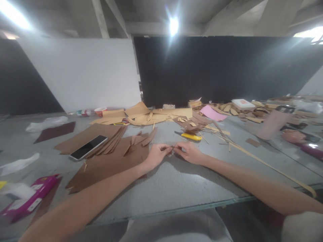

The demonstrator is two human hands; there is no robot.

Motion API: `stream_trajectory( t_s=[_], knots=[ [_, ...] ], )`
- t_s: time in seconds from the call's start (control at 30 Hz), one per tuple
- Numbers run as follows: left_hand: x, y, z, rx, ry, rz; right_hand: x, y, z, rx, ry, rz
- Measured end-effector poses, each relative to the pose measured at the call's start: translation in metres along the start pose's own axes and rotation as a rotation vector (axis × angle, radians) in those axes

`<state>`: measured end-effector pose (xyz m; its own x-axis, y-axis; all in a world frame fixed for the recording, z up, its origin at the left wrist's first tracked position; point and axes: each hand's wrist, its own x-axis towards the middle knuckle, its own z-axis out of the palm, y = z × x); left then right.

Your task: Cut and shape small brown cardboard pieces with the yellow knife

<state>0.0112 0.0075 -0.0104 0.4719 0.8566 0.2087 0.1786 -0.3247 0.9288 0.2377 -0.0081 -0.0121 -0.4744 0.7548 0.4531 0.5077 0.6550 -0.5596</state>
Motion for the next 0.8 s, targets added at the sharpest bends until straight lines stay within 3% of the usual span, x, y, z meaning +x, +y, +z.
stream_trajectory(
  t_s=[0.4, 0.67, 0.8],
  knots=[
    [-0.001, -0.002, 0.002, 0.058, -0.100, 0.049, -0.002, -0.003, 0.001, 0.052, -0.077, 0.023],
    [-0.002, -0.004, 0.006, -0.028, -0.107, -0.014, -0.002, -0.009, 0.003, 0.120, 0.134, 0.042],
    [-0.003, -0.003, 0.007, -0.029, -0.096, -0.001, -0.002, -0.011, 0.003, 0.114, 0.162, 0.046]
  ],
)
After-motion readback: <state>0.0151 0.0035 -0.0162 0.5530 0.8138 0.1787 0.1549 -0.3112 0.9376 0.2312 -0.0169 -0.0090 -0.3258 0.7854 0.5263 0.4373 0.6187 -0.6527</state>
